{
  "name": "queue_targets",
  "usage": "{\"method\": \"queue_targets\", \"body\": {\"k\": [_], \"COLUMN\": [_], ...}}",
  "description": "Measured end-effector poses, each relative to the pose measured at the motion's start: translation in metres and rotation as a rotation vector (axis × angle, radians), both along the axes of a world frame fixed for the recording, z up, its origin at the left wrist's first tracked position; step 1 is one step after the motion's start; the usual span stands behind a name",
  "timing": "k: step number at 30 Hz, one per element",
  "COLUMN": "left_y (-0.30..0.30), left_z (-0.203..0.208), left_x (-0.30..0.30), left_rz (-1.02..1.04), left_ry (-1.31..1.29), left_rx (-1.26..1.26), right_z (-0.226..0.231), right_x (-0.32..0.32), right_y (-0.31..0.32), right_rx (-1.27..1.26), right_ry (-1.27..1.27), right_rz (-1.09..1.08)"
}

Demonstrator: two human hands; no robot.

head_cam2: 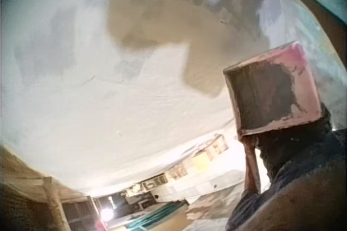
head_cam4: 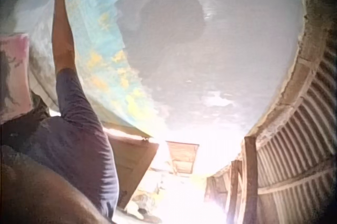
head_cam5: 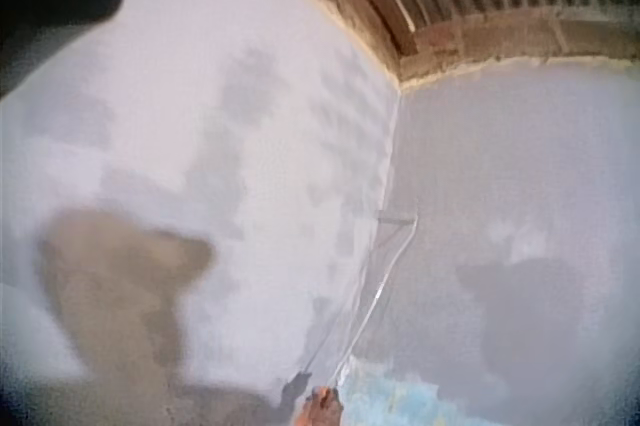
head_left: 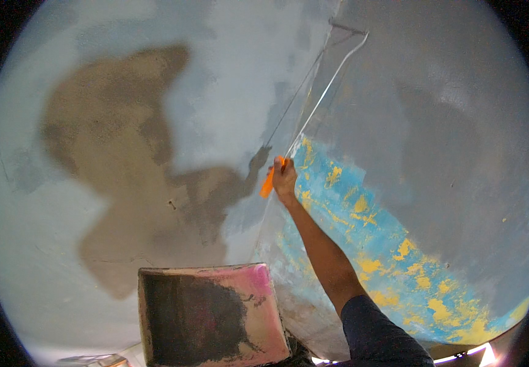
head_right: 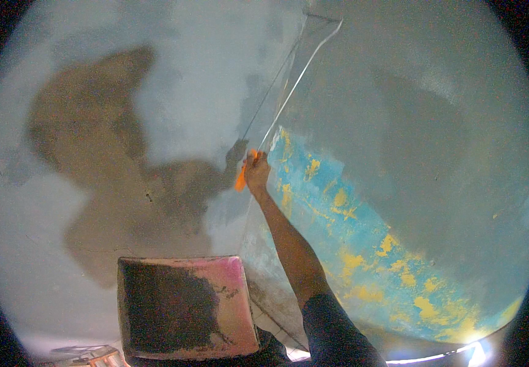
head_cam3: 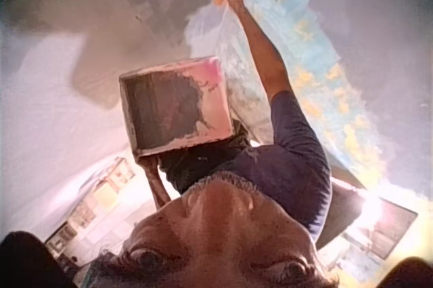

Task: The person paints a ceiling and the upper section of a wall using a paint roller while holding a paint tray by hand.

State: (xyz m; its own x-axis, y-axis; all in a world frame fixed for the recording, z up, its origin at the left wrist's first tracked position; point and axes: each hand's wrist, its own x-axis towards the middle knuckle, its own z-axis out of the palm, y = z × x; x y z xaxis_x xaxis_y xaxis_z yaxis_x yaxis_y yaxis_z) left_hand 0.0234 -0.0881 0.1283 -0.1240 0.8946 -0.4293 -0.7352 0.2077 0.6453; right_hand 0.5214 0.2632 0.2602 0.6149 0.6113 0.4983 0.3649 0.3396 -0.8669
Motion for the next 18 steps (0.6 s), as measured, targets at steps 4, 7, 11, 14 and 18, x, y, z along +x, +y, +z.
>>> {"method": "queue_targets", "body": {"k": [4,7,11,14,18], "left_y": [-0.007,-0.006,-0.009,-0.014,-0.019], "left_z": [-0.014,-0.016,-0.017,-0.016,-0.042], "left_x": [-0.005,-0.008,-0.007,-0.004,-0.016], "left_rz": [0.026,0.029,0.029,0.014,-0.081], "left_ry": [0.129,0.172,0.203,0.311,0.999], "left_rx": [0.076,0.097,0.113,0.145,0.172], "right_z": [-0.011,0.032,0.090,0.077,0.066], "right_x": [-0.019,-0.006,0.009,0.016,-0.008], "right_y": [-0.012,0.003,0.015,0.014,0.005], "right_rx": [-0.013,0.052,0.046,-0.010,0.026], "right_ry": [0.003,-0.056,-0.081,-0.086,0.020], "right_rz": [-0.081,-0.061,-0.061,-0.040,-0.050]}}
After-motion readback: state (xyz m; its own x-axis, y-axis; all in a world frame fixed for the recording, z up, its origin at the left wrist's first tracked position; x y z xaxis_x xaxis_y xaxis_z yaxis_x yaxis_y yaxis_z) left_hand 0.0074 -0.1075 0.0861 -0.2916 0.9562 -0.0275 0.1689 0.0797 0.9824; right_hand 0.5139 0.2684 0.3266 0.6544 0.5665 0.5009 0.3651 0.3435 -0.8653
